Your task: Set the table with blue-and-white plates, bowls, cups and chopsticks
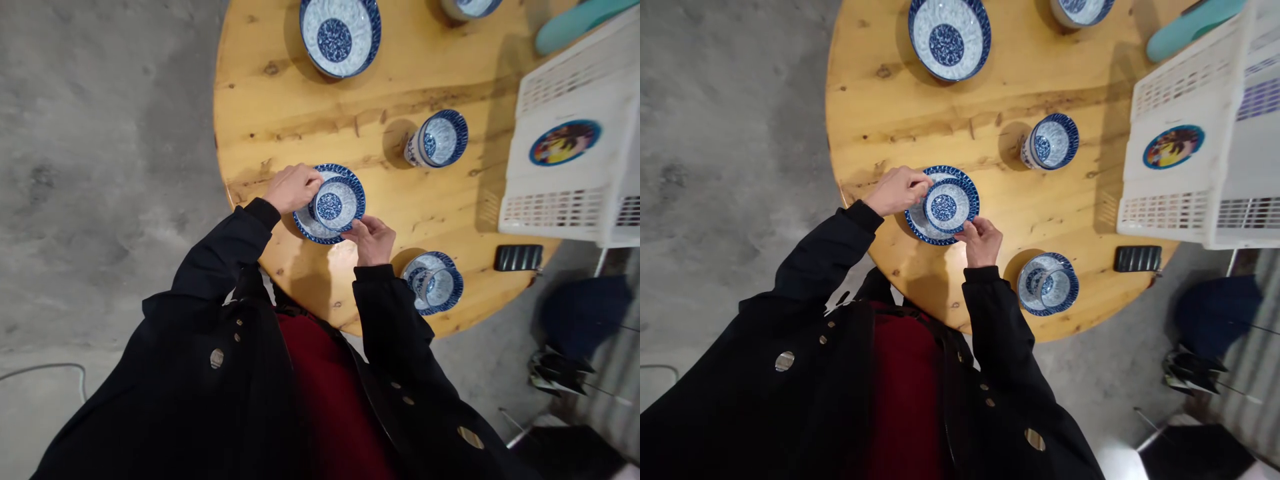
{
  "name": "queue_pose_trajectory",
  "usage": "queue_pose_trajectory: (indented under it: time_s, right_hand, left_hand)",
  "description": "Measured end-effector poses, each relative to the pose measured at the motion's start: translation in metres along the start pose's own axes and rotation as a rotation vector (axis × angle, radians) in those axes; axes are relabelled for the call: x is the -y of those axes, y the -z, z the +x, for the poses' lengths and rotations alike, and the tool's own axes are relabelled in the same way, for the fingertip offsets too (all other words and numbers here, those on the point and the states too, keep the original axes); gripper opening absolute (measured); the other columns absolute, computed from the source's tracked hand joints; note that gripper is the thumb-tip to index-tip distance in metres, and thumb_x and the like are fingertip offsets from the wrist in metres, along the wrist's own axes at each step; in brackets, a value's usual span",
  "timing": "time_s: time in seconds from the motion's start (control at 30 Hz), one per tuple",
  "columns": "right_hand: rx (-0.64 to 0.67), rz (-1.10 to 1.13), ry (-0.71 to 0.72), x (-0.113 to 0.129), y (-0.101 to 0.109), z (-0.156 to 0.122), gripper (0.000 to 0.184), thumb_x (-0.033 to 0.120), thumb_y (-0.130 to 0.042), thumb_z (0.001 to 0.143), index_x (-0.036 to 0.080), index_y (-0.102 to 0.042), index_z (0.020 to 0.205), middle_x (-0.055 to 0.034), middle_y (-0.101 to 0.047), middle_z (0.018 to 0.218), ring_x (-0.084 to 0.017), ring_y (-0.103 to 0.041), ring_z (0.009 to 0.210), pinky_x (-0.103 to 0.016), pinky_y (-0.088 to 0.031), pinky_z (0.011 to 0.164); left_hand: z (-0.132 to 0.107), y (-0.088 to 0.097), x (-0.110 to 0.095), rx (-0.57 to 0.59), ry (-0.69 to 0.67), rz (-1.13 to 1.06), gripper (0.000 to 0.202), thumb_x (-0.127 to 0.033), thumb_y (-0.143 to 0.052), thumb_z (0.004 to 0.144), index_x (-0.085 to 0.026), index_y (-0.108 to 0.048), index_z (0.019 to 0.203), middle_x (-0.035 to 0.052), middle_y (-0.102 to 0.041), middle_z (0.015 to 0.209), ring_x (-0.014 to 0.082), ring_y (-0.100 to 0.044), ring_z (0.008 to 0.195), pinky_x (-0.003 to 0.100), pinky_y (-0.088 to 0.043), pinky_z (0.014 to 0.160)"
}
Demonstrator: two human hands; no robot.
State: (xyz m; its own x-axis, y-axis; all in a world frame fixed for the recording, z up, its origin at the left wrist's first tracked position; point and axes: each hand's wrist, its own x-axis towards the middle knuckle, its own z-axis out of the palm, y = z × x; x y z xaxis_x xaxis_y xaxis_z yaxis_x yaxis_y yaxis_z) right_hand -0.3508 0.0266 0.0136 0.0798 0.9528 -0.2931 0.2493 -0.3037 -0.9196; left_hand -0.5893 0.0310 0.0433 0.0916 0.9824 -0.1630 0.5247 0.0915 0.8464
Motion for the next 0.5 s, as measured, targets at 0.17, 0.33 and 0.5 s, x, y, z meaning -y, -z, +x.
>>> queue_pose_trajectory:
  time_s: [0.17,0.33,0.5]
  right_hand:
    - [0.02,-0.045,0.023,-0.003,0.0,0.002,0.034,0.04,-0.077,0.068,0.018,-0.058,0.084,0.0039,-0.062,0.066,-0.016,-0.066,0.055,-0.037,-0.065,0.058]
    - [0.014,-0.059,0.004,-0.002,-0.002,0.001,0.039,0.045,-0.079,0.066,0.019,-0.058,0.085,0.0045,-0.062,0.065,-0.016,-0.065,0.053,-0.038,-0.065,0.059]
    - [-0.034,-0.118,0.018,0.009,0.006,-0.008,0.04,0.052,-0.072,0.075,0.016,-0.061,0.09,0.0002,-0.065,0.068,-0.017,-0.068,0.056,-0.032,-0.063,0.056]
  left_hand:
    - [0.001,0.002,0.001,-0.041,0.004,-0.061,0.022,-0.02,-0.048,0.083,-0.018,-0.069,0.08,0.0046,-0.066,0.069,0.022,-0.064,0.083,0.035,-0.044,0.082]
    - [0.002,0.0,0.004,-0.051,0.02,-0.096,0.019,-0.02,-0.049,0.083,-0.018,-0.069,0.08,0.0049,-0.065,0.069,0.0232,-0.064,0.085,0.036,-0.045,0.082]
    - [-0.003,0.003,0.005,-0.107,0.05,-0.091,0.024,-0.023,-0.048,0.088,-0.017,-0.071,0.09,0.0046,-0.07,0.078,0.0225,-0.066,0.09,0.034,-0.047,0.083]
